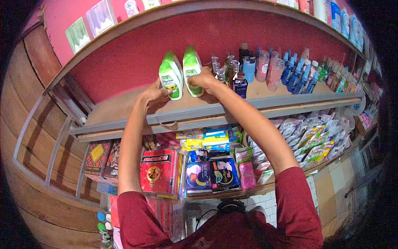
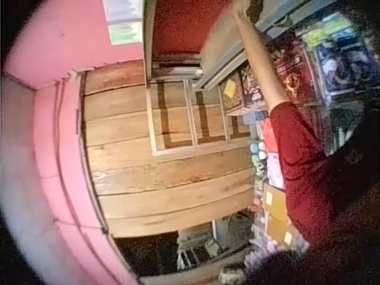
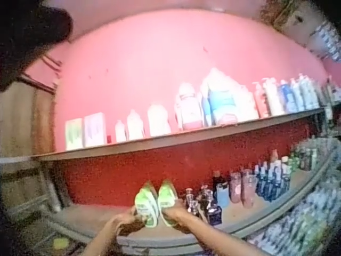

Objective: Stocking perfume and lotion bottles onto store shelves from a cardboard box.

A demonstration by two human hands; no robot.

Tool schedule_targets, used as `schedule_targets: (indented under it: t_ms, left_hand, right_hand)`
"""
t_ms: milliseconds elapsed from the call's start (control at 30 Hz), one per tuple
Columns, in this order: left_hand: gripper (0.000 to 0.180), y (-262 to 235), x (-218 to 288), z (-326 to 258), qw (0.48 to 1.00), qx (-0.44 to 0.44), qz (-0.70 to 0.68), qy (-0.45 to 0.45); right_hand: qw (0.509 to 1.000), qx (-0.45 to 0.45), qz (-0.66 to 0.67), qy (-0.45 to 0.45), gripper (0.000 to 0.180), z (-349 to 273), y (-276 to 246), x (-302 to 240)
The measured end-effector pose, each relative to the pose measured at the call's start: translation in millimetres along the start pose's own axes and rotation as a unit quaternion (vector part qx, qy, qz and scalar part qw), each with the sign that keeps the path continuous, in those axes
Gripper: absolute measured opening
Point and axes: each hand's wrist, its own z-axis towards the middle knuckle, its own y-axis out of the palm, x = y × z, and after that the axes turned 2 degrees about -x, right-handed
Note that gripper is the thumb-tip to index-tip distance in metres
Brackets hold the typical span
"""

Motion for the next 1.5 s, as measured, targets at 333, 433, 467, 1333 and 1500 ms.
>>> schedule_targets:
  t_ms: [333,433,467,1333,1500]
  left_hand:
    - [0.083,-6,-12,6,0.998,0.043,-0.042,0.025]
    - [0.087,-9,-10,3,0.997,0.054,-0.017,-0.056]
    - [0.092,-10,-9,-1,0.996,0.049,-0.040,-0.056]
    - [0.042,452,44,-307,0.720,0.685,-0.090,-0.065]
    - [0.040,613,22,-399,0.575,0.782,-0.114,-0.212]
  right_hand:
    - [0.997,0.035,-0.068,-0.015,0.062,-21,-14,-15]
    - [0.997,-0.001,-0.049,-0.052,0.068,-29,-24,-23]
    - [0.997,-0.018,-0.035,-0.067,0.071,-33,-28,-26]
    - [0.687,-0.668,0.273,0.088,0.031,-353,-103,139]
    - [0.593,-0.776,0.177,0.119,0.035,-470,-106,205]
